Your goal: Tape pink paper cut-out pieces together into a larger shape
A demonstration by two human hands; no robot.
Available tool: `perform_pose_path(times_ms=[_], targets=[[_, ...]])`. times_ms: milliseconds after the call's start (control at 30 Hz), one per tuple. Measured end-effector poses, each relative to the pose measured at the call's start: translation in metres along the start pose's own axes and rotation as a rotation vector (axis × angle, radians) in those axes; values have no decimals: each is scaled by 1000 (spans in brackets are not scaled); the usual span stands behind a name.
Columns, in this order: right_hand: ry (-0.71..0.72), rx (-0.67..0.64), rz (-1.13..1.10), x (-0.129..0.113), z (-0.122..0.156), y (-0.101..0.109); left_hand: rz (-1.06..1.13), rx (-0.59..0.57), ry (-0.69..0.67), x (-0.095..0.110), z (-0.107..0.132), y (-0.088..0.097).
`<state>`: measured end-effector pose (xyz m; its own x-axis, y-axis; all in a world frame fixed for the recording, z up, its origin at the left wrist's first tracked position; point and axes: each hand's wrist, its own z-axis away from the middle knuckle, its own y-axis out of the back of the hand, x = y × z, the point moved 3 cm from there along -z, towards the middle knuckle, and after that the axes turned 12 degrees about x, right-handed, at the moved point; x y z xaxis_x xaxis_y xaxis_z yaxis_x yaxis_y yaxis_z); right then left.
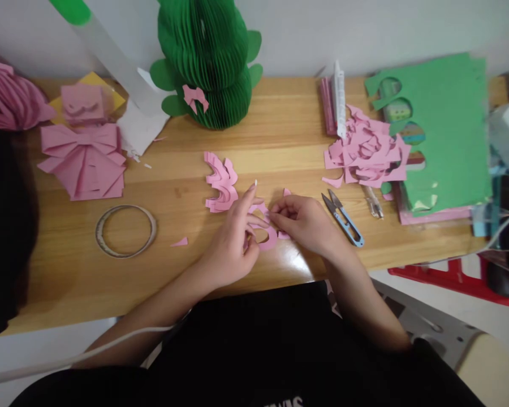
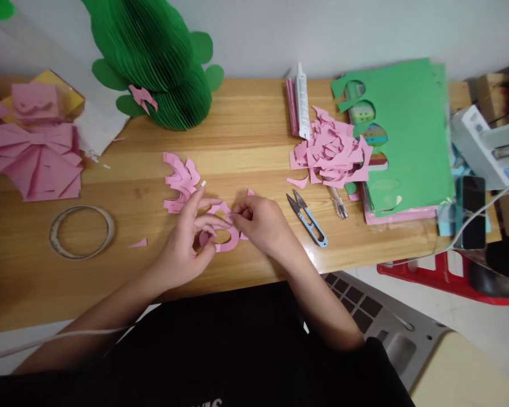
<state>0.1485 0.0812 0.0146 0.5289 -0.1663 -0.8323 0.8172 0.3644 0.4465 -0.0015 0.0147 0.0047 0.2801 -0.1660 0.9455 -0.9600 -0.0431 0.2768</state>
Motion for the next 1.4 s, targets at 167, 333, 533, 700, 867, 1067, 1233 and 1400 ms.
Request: perform_pose_path(times_ms=[167,333,533,700,867,1067,1233,1400], targets=[[-3,27,73,-1,-1,-1,-12,0,-4,0,0,0],[2,27,141,-5,-1,-1,-5,3,-1,-1,-1,0],[-16,20,160,-7,-2,0,3,-1,-12,-1,-1,0],[-23,29,197,-9,-2,0,-4,-4,-5,0,0,0],[-49,36,244,-13,-3,-1,2,-4,-9,-1,0,1],[-104,29,196,-14,-5,-1,10,-15,16,0,-1,1],[-153,25,142,-9,-6,2,20,-16,32,0,-1,1],[166,207,332,-6,16,9,14,-10,46,0,-1,1]])
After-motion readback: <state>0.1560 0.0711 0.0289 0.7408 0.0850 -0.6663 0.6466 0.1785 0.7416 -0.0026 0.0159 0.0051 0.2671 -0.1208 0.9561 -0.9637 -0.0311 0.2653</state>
